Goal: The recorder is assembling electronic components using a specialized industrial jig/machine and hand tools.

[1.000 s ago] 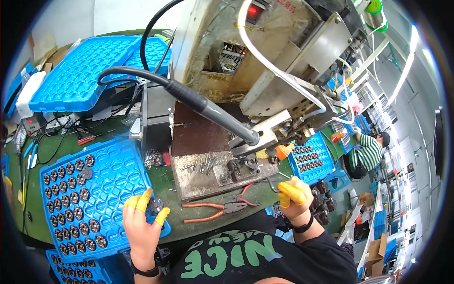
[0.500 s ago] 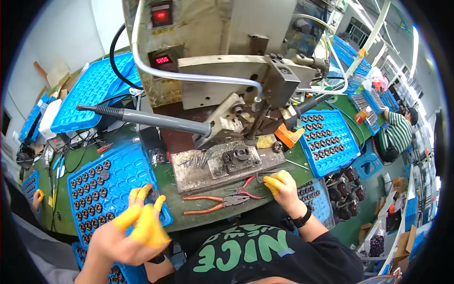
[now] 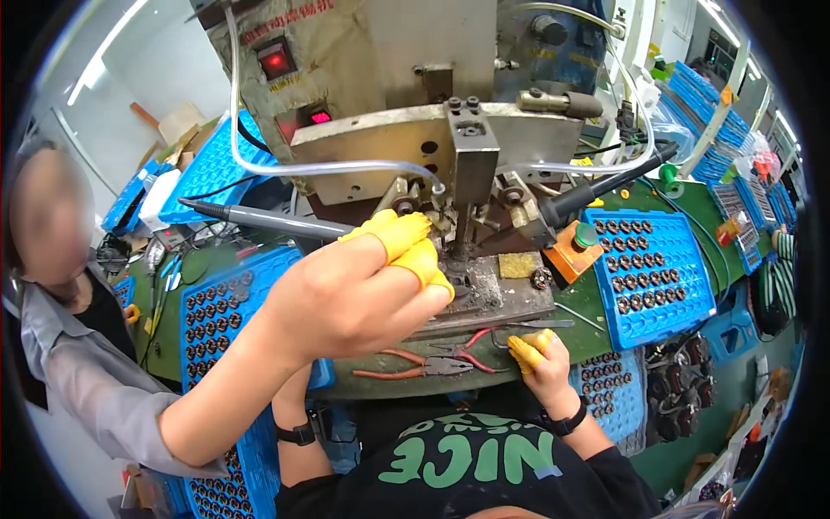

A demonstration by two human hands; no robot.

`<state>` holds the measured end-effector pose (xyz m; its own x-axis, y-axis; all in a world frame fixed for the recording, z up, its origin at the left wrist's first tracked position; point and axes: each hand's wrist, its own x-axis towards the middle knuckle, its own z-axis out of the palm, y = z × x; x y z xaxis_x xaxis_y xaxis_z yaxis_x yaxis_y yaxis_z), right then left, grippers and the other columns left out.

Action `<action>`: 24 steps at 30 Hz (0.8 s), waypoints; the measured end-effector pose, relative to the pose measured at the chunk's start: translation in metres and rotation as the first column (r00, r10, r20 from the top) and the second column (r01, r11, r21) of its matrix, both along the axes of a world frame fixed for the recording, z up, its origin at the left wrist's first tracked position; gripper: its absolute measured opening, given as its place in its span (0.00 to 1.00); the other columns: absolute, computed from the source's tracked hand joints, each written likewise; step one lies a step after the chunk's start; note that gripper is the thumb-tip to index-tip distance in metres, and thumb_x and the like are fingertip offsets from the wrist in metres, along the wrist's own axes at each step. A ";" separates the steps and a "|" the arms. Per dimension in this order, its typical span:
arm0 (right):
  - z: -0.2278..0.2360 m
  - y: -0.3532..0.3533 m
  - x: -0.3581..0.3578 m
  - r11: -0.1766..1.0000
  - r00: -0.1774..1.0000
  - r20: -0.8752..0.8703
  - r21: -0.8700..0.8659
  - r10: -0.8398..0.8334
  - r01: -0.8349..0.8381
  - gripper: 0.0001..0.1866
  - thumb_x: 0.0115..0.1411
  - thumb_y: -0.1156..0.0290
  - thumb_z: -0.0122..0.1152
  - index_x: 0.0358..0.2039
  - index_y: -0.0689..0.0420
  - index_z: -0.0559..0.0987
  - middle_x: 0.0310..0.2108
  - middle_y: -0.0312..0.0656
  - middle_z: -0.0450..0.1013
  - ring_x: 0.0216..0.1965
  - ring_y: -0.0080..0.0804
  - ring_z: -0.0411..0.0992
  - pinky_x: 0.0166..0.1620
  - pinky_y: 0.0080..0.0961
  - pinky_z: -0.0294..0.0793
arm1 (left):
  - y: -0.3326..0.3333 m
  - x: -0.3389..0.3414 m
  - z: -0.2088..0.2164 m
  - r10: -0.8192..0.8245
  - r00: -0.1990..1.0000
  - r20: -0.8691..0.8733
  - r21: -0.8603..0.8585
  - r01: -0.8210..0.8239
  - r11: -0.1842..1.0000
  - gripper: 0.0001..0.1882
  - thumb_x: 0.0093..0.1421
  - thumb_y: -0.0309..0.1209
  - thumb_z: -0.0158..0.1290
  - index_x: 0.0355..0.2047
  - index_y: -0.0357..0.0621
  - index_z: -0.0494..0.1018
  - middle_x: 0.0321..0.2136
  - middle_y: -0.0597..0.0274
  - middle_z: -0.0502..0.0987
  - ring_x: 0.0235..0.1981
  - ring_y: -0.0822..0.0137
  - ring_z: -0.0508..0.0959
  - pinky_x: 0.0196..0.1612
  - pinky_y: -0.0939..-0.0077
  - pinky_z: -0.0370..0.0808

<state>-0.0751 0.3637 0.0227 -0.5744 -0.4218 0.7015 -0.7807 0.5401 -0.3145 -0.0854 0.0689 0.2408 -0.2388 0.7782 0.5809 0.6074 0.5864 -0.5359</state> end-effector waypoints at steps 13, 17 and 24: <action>-0.003 0.003 -0.001 1.000 1.000 0.030 -0.005 0.008 -0.008 0.18 0.43 0.77 0.67 0.38 0.53 0.82 0.32 0.37 0.75 0.30 0.36 0.72 0.33 0.31 0.70 | -0.042 0.017 -0.059 0.347 0.875 0.339 0.228 -0.434 0.872 0.11 0.50 0.31 0.61 0.32 0.45 0.73 0.35 0.61 0.77 0.41 0.62 0.78 0.40 0.72 0.73; 0.004 -0.002 -0.002 0.998 0.999 0.007 -0.036 0.052 -0.052 0.17 0.42 0.77 0.68 0.36 0.55 0.82 0.30 0.38 0.75 0.28 0.37 0.72 0.31 0.31 0.70 | -0.057 0.057 -0.097 0.429 0.747 0.508 0.345 -0.632 0.694 0.16 0.49 0.32 0.64 0.37 0.42 0.74 0.38 0.57 0.78 0.43 0.59 0.78 0.44 0.68 0.72; 0.003 0.000 -0.003 0.996 0.998 0.005 -0.060 0.063 -0.063 0.16 0.42 0.78 0.69 0.35 0.57 0.82 0.28 0.39 0.74 0.26 0.38 0.71 0.29 0.32 0.70 | -0.086 0.095 -0.174 0.340 0.513 0.788 0.441 -0.856 0.269 0.25 0.49 0.34 0.69 0.46 0.37 0.78 0.45 0.50 0.80 0.48 0.53 0.77 0.51 0.61 0.71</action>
<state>-0.0778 0.3637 0.0259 -0.5531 -0.4149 0.7224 -0.8101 0.4701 -0.3503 0.0092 -0.0170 0.0664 -0.8246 -0.3952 0.4048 -0.1572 0.8474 0.5071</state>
